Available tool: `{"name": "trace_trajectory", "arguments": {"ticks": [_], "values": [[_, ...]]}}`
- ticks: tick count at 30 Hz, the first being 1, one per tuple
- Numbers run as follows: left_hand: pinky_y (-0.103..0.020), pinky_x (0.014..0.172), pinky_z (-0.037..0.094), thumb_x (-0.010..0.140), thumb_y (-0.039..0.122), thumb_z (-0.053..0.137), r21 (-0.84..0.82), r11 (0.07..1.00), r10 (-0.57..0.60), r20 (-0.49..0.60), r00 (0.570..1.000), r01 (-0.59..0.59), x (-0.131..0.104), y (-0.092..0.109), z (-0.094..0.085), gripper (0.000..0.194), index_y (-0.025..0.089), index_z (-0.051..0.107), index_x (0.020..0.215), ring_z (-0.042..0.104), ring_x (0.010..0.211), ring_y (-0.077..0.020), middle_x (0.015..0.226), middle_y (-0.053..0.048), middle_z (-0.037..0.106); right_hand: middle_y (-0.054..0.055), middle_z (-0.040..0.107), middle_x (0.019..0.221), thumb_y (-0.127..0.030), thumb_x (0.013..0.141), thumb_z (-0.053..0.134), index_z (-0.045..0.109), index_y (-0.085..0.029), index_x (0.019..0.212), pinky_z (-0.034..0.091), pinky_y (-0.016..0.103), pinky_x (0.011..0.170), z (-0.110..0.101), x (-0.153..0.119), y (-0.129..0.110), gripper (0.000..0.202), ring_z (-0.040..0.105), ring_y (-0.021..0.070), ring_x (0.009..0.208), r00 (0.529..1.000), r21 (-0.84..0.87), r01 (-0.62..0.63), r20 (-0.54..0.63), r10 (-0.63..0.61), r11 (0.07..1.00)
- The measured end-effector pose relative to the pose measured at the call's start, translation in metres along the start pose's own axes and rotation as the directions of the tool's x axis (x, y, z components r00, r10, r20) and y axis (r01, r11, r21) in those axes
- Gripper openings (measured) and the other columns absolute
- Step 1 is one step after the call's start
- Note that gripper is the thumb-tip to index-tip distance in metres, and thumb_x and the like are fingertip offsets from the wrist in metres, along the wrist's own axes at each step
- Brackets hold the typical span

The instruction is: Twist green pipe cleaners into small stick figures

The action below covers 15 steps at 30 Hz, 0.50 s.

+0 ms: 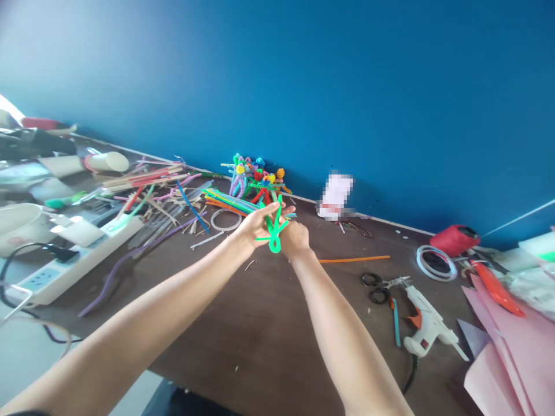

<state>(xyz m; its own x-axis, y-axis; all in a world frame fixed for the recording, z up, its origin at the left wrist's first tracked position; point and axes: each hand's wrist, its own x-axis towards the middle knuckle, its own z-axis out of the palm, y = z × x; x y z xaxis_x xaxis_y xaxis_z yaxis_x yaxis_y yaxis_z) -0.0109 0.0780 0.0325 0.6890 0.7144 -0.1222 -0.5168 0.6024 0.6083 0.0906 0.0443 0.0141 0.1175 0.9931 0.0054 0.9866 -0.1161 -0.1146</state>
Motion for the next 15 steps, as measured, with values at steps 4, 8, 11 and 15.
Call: {"name": "trace_trajectory", "arguments": {"ticks": [4,8,11,15], "values": [[-0.027,0.054,0.05,0.072,0.021,0.058,0.22,0.975,0.032,-0.255,0.966,0.026,0.016,0.012,-0.034,0.01,0.013,0.053,0.076,0.061,0.053,-0.0131,0.072,-0.003,0.065,0.007,0.064,0.081,-0.028,0.083,0.046,0.06,-0.02,0.089,0.042,0.027,0.061,-0.001,-0.003,0.005,0.017,0.061,0.02,0.074,0.997,-0.003,-0.05,-0.057,0.05,0.999],[-0.023,0.047,0.047,0.066,0.016,0.063,0.311,0.948,0.045,-0.32,0.946,0.061,0.022,0.015,-0.052,0.01,0.013,0.055,0.07,0.059,0.048,-0.0129,0.063,-0.002,0.065,0.004,0.064,0.081,-0.025,0.08,0.046,0.061,-0.022,0.079,0.036,0.023,0.057,-0.012,-0.016,0.028,0.015,0.059,0.0165,0.072,0.993,-0.012,-0.044,-0.109,0.042,0.999],[-0.02,0.043,0.045,0.064,0.017,0.065,0.359,0.931,0.062,-0.336,0.94,0.067,0.025,0.013,-0.056,0.011,0.013,0.057,0.07,0.058,0.046,-0.0119,0.06,-0.002,0.064,0.004,0.061,0.085,-0.026,0.078,0.047,0.06,-0.021,0.073,0.033,0.022,0.053,-0.027,-0.035,0.061,0.015,0.056,0.0153,0.07,0.988,-0.027,-0.065,-0.14,0.061,0.998],[-0.023,0.048,0.048,0.064,0.02,0.065,0.383,0.922,0.068,-0.298,0.952,0.054,0.027,0.011,-0.059,0.012,0.014,0.057,0.072,0.06,0.049,-0.0129,0.067,-0.003,0.066,0.002,0.059,0.075,-0.023,0.074,0.05,0.058,-0.021,0.067,0.031,0.024,0.051,-0.053,-0.075,0.122,0.011,0.052,0.0141,0.061,0.968,-0.029,-0.144,-0.21,0.135,0.989]]}}
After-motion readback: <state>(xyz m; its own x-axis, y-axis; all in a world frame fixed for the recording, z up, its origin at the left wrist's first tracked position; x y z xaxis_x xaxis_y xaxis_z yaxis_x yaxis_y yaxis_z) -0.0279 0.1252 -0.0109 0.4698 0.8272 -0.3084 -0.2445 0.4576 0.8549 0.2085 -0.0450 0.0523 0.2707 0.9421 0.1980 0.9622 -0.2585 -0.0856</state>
